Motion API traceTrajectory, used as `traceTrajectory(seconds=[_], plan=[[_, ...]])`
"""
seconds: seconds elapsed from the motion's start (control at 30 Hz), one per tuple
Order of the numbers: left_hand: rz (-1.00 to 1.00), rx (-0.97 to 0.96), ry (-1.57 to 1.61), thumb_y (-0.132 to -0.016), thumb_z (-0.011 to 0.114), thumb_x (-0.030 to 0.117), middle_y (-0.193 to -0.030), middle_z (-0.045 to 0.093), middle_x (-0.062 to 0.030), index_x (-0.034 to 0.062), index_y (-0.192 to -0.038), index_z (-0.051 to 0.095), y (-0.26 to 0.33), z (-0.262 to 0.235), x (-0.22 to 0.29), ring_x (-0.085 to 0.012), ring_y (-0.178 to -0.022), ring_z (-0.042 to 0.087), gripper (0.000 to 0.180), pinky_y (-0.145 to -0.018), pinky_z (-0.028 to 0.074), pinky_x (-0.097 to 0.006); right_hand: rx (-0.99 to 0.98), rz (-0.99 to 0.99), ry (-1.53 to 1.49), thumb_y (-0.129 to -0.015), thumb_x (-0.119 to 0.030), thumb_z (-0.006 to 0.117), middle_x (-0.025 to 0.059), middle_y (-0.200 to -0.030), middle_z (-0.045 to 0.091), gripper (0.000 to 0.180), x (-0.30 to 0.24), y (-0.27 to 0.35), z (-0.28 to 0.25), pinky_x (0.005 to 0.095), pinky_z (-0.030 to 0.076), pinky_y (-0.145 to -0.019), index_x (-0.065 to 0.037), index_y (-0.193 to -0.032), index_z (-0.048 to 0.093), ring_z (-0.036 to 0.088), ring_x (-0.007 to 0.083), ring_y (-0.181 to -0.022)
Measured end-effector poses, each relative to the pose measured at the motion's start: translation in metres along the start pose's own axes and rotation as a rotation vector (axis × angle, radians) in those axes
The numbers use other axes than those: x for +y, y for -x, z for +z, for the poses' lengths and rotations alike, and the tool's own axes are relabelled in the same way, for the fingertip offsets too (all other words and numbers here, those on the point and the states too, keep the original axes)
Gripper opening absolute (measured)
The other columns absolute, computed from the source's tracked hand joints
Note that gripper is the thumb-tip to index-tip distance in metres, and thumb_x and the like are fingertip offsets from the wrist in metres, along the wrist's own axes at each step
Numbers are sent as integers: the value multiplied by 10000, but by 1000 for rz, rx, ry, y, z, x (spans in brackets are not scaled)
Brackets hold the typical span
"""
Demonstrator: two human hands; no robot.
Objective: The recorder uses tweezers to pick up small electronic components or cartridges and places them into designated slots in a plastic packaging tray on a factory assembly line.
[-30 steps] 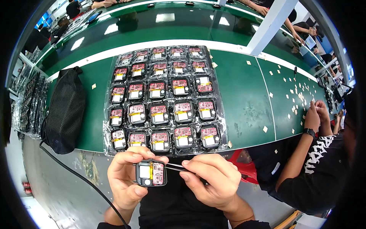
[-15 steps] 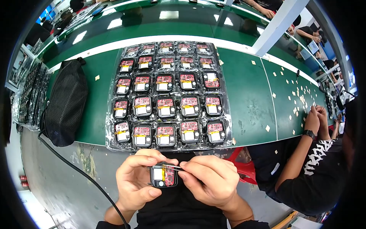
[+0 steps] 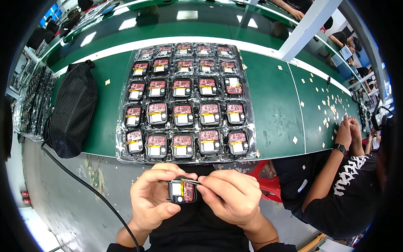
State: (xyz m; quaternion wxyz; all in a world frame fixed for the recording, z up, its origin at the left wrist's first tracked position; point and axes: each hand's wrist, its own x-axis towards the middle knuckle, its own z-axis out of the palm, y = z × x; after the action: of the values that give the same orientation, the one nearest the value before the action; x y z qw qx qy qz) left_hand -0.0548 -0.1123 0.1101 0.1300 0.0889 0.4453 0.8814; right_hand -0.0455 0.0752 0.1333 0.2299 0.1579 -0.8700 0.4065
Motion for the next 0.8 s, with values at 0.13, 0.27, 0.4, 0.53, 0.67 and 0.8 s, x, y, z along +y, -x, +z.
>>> traceTrajectory(seconds=[0.13, 0.27, 0.4, 0.53, 0.67, 0.8], plan=[[42, -187, 92, -843, 716, -106, -1359, 448, -167, -44, -1324, 513, -1, -7, -1, -326, -1328, 507, 525, -1109, 465, -436, 3, -10, 4, -716, -36, 840, 66, -777, 680, 185, 2, 3, 0, 282, 513, -508, -28, -867, 734, 662, 185, -607], [32, -162, 87, -852, 713, -99, -1359, 447, -169, -53, -1326, 507, 1, -7, -1, -323, -1330, 507, 519, -1112, 461, -429, 0, -8, 8, -735, -54, 839, 64, -781, 681, 173, 2, 5, 0, 282, 503, -501, -30, -867, 730, 660, 185, -604], [28, -157, 92, -856, 715, -88, -1359, 448, -169, -55, -1330, 503, 3, -6, -1, -322, -1329, 510, 521, -1112, 460, -429, 0, -20, 17, -743, -64, 838, 64, -785, 681, 170, 3, 6, 0, 279, 495, -496, -30, -869, 730, 657, 185, -599], [-11, -129, 86, -866, 727, -51, -1364, 452, -172, -59, -1342, 498, 5, -6, 2, -305, -1316, 519, 528, -1082, 471, -404, 17, -48, 23, -741, -70, 842, 63, -786, 679, 176, 4, 7, 2, 276, 487, -489, -32, -873, 732, 652, 183, -589], [-12, -112, 46, -879, 737, -11, -1363, 477, -177, -77, -1346, 505, 5, -10, 2, -287, -1284, 542, 526, -1050, 483, -391, 18, -86, 46, -738, -78, 847, 64, -786, 676, 186, 5, 7, 3, 274, 477, -479, -33, -879, 735, 637, 179, -566], [-35, -68, 101, -880, 750, 14, -1358, 496, -180, -88, -1344, 517, 8, -9, 2, -288, -1262, 561, 528, -1046, 487, -394, 9, -115, 67, -741, -82, 847, 63, -785, 673, 191, 6, 8, 3, 274, 469, -473, -29, -886, 735, 620, 175, -549]])
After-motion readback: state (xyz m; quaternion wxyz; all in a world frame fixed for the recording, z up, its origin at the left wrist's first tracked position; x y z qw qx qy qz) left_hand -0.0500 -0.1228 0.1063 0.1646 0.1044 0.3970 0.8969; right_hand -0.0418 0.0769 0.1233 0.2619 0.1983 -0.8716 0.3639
